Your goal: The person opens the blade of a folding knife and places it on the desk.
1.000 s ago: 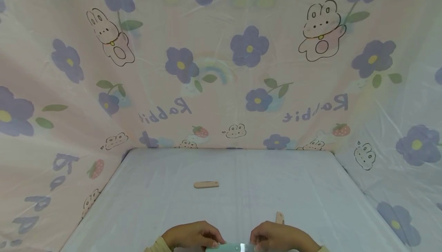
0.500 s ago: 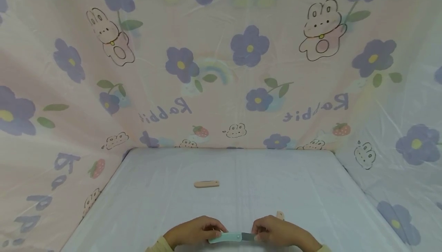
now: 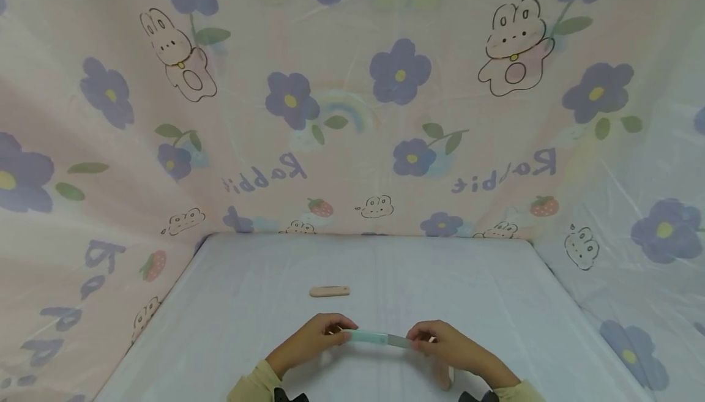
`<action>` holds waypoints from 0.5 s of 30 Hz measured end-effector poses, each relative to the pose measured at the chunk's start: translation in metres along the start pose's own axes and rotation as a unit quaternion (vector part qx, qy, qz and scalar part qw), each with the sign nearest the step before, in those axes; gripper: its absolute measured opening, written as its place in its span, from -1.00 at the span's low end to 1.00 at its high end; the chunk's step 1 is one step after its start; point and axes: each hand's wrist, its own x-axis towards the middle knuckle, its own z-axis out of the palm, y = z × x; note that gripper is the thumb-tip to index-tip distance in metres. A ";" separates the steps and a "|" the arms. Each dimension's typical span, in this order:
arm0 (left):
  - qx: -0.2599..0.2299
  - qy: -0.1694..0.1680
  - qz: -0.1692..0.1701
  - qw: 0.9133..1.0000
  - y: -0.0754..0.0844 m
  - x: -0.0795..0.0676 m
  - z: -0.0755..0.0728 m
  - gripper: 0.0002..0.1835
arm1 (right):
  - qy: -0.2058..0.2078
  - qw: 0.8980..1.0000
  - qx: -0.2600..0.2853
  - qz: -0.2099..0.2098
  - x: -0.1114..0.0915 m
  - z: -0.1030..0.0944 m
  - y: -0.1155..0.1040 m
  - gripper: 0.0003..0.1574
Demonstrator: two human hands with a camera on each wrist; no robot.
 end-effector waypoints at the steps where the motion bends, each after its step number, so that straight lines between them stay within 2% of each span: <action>1: 0.005 0.005 0.000 1.000 0.001 0.002 -0.001 -0.76 | 0.005 1.000 0.006 0.002 0.001 -0.002 0.000 -0.83; 15: 0.006 0.066 0.018 0.998 0.010 0.031 -0.004 -0.73 | 0.080 0.995 0.036 0.045 0.007 -0.025 0.006 -0.69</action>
